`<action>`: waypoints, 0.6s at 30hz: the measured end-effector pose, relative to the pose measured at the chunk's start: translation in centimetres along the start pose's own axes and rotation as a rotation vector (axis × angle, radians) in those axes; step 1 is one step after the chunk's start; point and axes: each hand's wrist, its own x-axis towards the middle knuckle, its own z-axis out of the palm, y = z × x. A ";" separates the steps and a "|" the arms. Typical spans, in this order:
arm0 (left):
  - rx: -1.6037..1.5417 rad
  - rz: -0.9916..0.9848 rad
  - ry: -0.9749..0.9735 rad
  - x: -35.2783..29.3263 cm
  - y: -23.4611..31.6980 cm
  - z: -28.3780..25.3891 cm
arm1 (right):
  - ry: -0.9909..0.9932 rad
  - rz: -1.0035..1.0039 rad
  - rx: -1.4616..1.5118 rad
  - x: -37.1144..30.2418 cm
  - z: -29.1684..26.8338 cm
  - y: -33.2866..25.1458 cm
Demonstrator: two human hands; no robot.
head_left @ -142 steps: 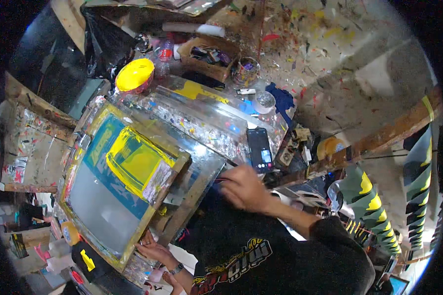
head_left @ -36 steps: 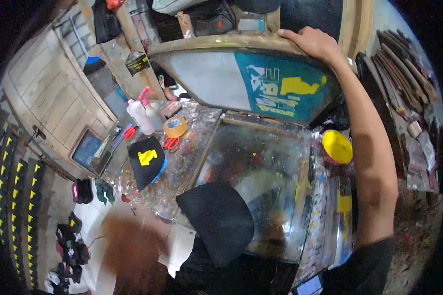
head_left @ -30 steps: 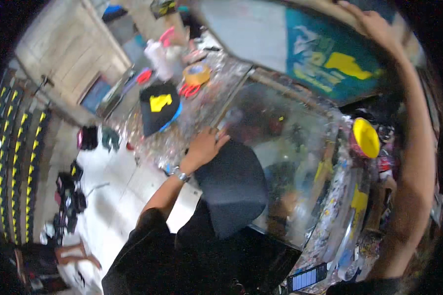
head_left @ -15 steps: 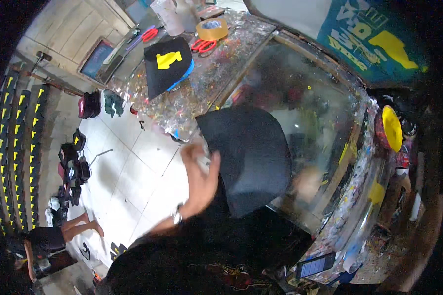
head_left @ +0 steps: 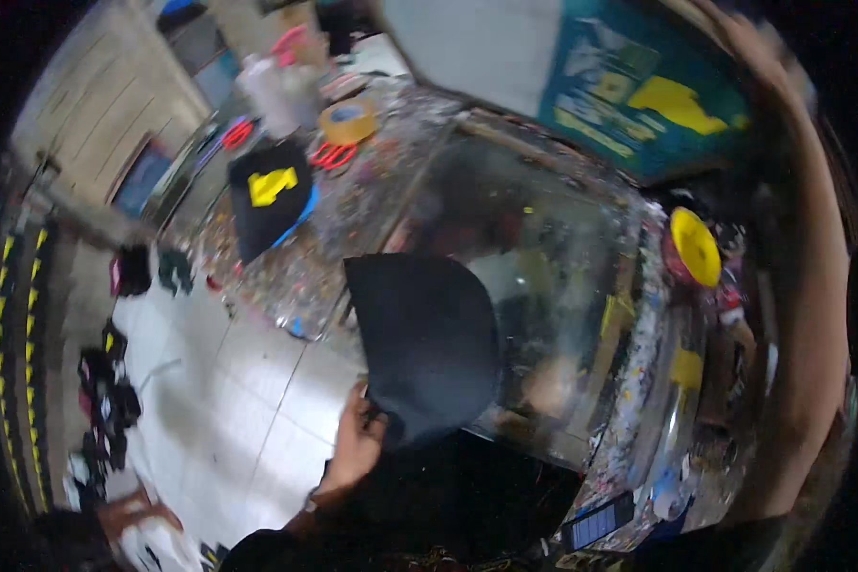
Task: The person performs screen printing on black apparel pieces using yellow ink, applying the ink with a squeegee through a mesh screen and setting the printed items aside on a table.
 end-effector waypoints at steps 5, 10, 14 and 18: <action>0.226 0.086 -0.353 9.1 2.1 0.2 | -0.056 0.486 0.148 -1.1 -1.1 -3.6; 0.391 0.092 -0.554 15.2 4.1 8.6 | -0.037 0.525 0.097 -2.8 -2.2 -6.7; 0.326 0.091 -0.634 17.9 3.2 12.7 | 0.021 0.462 0.007 -3.7 -3.2 -6.9; 0.249 0.078 -0.652 17.1 4.6 11.7 | -0.111 0.480 0.171 -1.9 -1.7 -5.1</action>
